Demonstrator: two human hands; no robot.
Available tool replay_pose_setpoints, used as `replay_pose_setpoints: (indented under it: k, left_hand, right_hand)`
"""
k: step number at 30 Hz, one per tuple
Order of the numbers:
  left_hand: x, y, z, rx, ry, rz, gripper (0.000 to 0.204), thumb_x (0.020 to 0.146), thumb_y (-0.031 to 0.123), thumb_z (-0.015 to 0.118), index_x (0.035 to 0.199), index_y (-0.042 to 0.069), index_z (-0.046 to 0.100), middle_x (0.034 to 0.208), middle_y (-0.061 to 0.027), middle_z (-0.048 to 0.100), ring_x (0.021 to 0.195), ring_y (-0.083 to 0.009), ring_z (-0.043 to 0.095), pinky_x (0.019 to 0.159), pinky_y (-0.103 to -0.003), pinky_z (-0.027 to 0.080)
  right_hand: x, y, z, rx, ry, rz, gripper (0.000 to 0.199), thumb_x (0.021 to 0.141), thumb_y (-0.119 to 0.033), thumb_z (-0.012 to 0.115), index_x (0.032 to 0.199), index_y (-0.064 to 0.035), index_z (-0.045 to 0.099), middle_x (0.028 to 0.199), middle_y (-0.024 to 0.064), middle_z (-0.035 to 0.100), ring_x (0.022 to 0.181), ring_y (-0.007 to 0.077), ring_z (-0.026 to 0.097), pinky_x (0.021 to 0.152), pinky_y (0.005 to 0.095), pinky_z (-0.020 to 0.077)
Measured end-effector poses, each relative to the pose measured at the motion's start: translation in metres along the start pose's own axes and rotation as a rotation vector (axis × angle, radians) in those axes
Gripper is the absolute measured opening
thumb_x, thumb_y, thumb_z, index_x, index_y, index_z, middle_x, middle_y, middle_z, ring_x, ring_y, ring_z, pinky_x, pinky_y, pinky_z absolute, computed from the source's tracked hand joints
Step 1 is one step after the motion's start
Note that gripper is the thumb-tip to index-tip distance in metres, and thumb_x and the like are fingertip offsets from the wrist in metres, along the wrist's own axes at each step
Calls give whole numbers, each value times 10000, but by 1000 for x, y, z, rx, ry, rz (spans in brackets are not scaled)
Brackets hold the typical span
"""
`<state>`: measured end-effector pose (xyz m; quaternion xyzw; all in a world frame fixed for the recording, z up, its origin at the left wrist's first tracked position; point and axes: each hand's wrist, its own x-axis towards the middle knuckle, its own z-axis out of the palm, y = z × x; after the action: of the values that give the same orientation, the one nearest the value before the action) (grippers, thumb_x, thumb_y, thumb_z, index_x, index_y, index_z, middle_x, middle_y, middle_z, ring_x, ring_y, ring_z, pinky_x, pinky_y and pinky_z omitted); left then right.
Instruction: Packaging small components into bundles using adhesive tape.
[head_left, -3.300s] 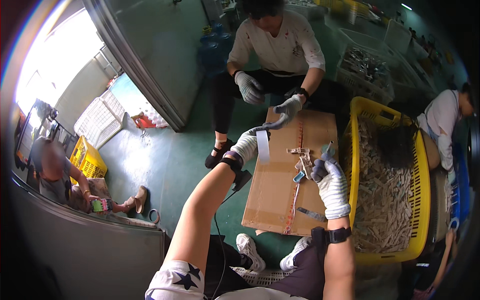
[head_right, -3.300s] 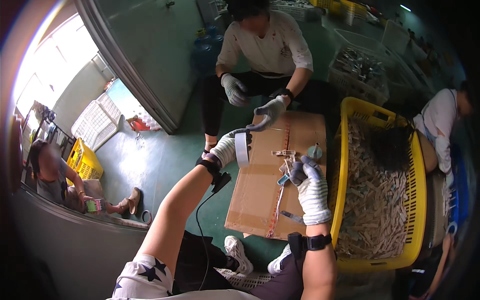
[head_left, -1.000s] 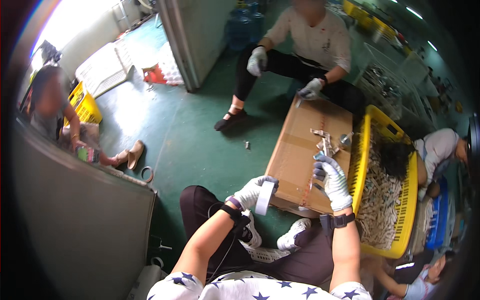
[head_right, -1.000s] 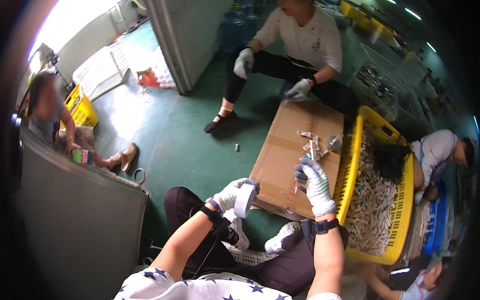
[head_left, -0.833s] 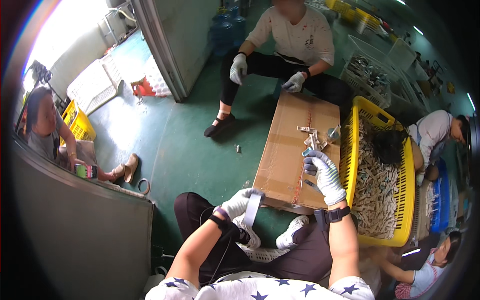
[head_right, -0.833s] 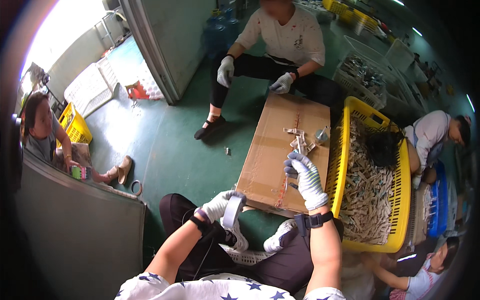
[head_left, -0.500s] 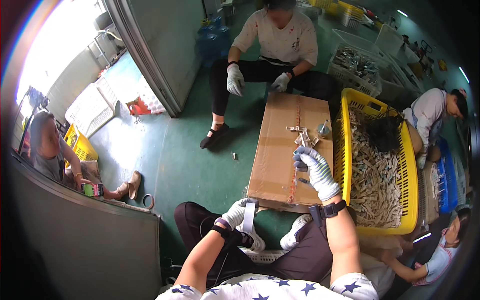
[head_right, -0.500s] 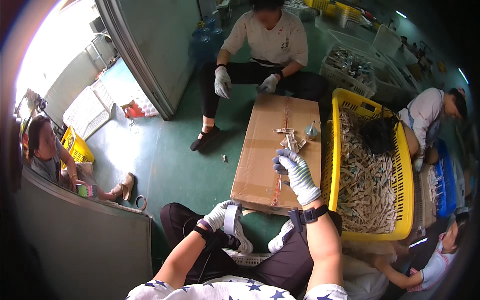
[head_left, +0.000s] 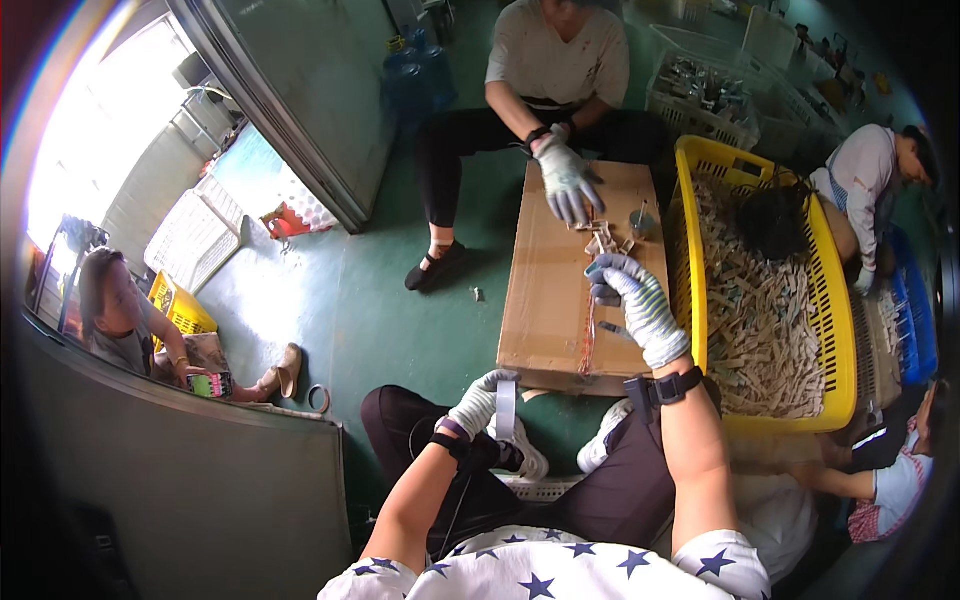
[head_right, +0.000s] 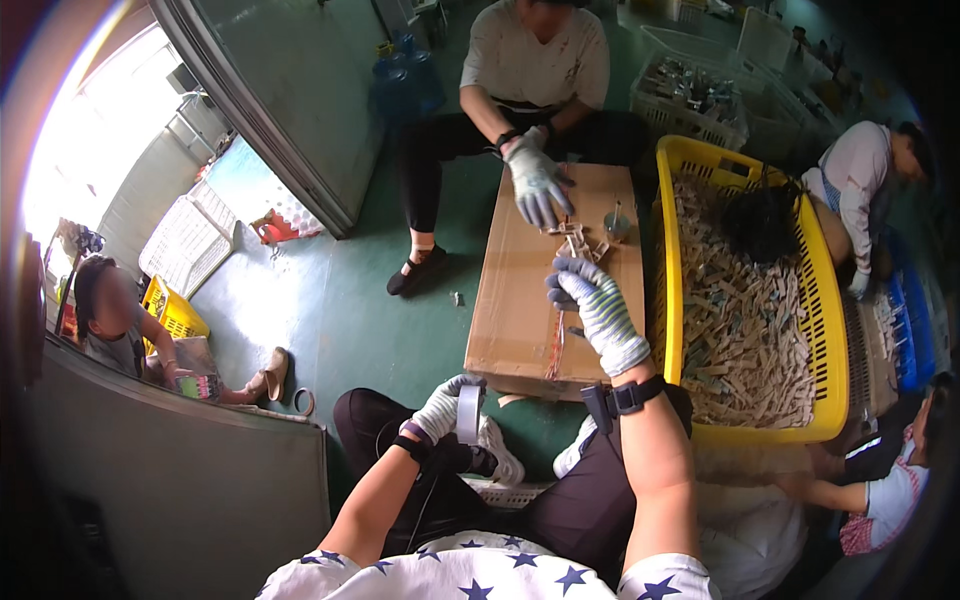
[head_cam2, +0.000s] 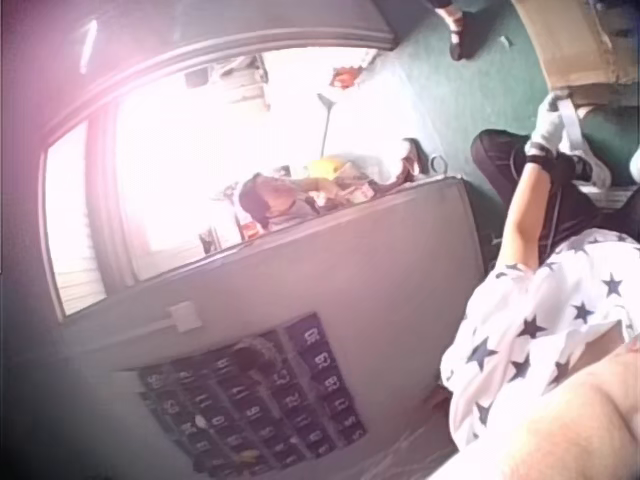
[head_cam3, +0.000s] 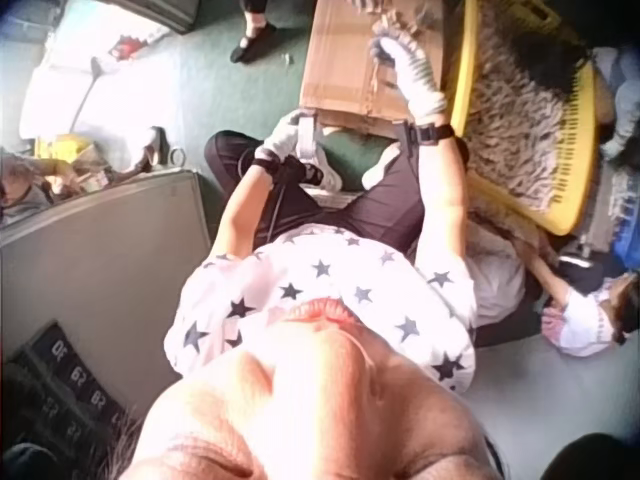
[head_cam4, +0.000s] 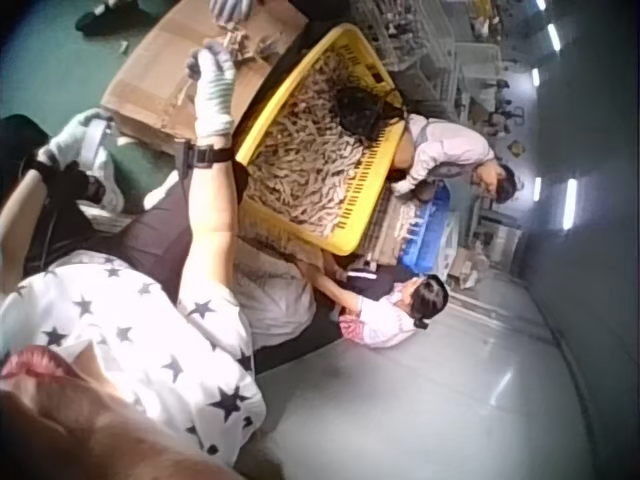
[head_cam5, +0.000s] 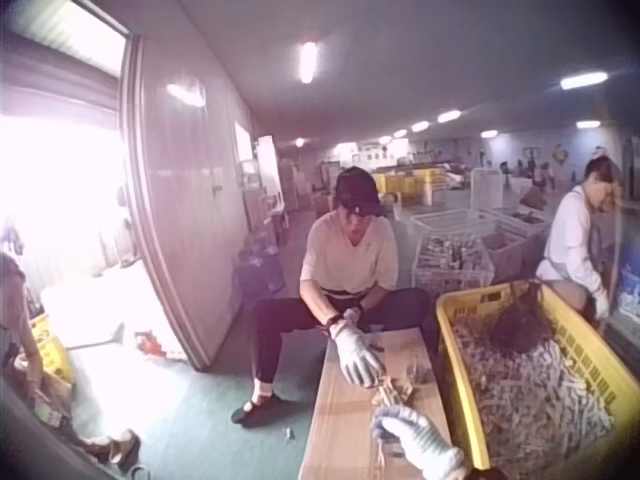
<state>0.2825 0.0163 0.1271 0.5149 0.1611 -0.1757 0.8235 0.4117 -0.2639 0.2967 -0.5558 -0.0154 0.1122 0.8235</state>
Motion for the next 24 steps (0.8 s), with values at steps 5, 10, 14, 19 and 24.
replay_pose_setpoints:
  k: [5, 10, 14, 19, 24]
  left_hand:
    - [4, 1, 1, -66, 49, 7, 143, 855, 50, 673, 992, 77, 703, 872, -1, 683, 744, -118, 637, 670, -251, 531]
    - [18, -7, -1, -16, 33, -78, 114, 875, 47, 650, 979, 55, 694, 848, -13, 669, 699, -114, 620, 615, -242, 510]
    - [19, -26, -15, -9, 56, -37, 205, 819, 12, 712, 1014, 71, 684, 870, 3, 654, 719, -99, 603, 630, -248, 517]
    - [19, -27, 1, 54, 86, 20, 146, 851, 36, 696, 993, 66, 687, 857, 0, 664, 705, -102, 610, 615, -236, 512]
    - [20, -29, 0, 54, 105, 26, 159, 858, 24, 677, 1012, 65, 680, 852, -8, 665, 694, -111, 608, 613, -238, 513]
  right_hand:
    - [-4, -2, 6, -7, -32, 12, 217, 939, -160, 593, 1131, -81, 658, 913, 26, 692, 782, 110, 660, 738, 249, 533]
    - [-9, -3, 7, -62, -8, 24, 231, 938, -191, 594, 1146, -114, 657, 931, 9, 694, 794, 94, 656, 727, 248, 522]
    - [-19, -17, 19, -79, 99, 163, 245, 937, -221, 594, 1156, -128, 652, 940, -1, 695, 807, 86, 654, 720, 247, 512]
    - [-8, 0, 0, -75, 18, 25, 248, 937, -233, 594, 1153, -125, 652, 939, -1, 695, 812, 89, 656, 726, 247, 512]
    - [-11, -7, 7, -31, 22, 19, 231, 945, -180, 576, 1143, -89, 651, 943, 24, 695, 810, 105, 658, 742, 256, 526]
